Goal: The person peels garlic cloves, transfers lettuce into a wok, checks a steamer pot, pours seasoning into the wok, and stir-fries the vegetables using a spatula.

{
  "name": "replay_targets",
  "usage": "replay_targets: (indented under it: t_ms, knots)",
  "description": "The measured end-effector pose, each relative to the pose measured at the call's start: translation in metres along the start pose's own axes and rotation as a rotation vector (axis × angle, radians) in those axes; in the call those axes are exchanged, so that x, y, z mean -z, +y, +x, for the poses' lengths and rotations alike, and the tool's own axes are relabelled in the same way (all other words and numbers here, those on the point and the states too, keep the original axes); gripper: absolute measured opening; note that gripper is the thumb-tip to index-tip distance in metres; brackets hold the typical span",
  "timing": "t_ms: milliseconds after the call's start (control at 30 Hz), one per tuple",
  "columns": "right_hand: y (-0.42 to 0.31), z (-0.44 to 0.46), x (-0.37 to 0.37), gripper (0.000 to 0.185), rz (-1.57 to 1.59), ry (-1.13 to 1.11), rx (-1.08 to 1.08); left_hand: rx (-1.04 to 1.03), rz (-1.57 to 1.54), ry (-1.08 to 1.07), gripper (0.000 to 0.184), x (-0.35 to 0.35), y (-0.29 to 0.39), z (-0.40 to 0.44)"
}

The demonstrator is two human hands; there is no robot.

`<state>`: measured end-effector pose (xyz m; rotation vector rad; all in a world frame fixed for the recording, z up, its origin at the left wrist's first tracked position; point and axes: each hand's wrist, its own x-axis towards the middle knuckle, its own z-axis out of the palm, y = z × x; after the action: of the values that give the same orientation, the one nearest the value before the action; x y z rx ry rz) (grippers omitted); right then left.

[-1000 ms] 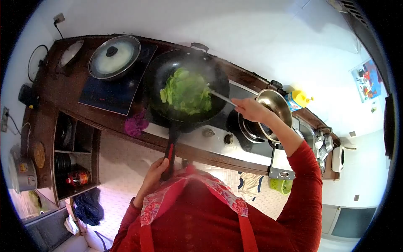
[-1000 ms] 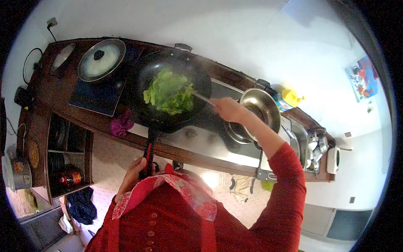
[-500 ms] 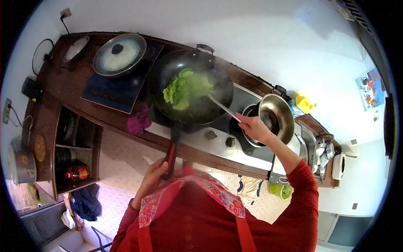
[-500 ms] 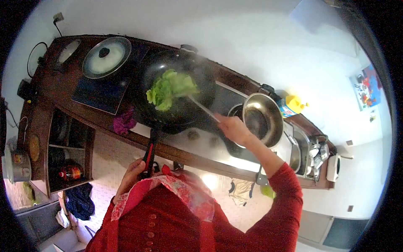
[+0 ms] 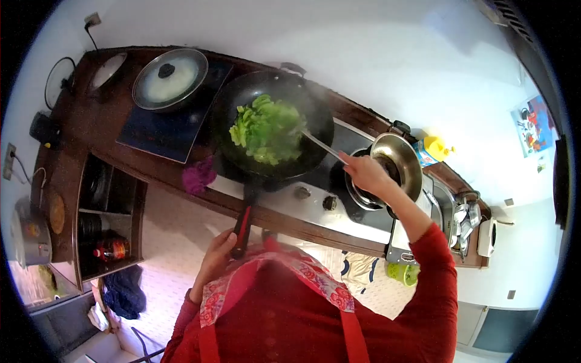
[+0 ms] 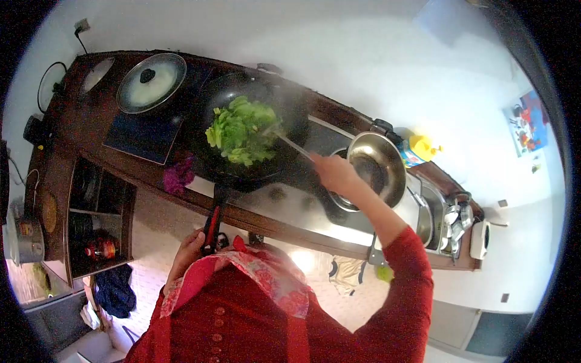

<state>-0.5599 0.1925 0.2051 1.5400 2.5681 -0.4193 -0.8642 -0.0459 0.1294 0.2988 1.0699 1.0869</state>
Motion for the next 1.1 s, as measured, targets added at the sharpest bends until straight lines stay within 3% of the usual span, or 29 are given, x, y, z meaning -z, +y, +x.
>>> replay_targets:
  t_ms: [133,233,333,467,600,700,833,933,1100]
  knots:
    - [-0.003,0.022,-0.009,0.041,0.005,0.094,0.023,-0.02,0.068,-0.134,0.045,0.025,-0.008,0.011]
    - [-0.007,0.028,-0.007,0.04,0.15,0.204,0.072,-0.039,0.067,-0.088,0.046,0.018,-0.006,0.006]
    - [-0.006,0.041,-0.036,0.04,0.174,0.121,0.188,-0.014,0.04,-0.045,0.036,0.006,-0.003,-0.001]
    - [-0.023,0.007,0.013,0.042,-0.068,-0.003,0.042,-0.02,0.023,-0.036,0.039,0.005,-0.003,-0.004]
    - [-0.004,0.012,-0.008,0.042,-0.004,0.142,0.094,-0.049,-0.032,-0.046,0.044,0.005,-0.003,-0.007]
    - [-0.015,0.008,-0.005,0.042,-0.006,0.056,0.209,-0.097,0.023,-0.044,0.047,0.011,-0.005,-0.006]
    - [-0.024,0.021,-0.014,0.041,0.019,0.084,0.07,-0.111,0.053,-0.034,0.047,0.01,-0.006,-0.007]
    - [-0.01,0.044,-0.028,0.04,0.283,0.327,0.231,-0.121,0.051,-0.031,0.046,0.009,-0.006,-0.01]
    - [-0.023,0.093,-0.064,0.04,0.123,0.162,-0.036,-0.124,0.096,-0.027,0.045,0.018,-0.016,-0.001]
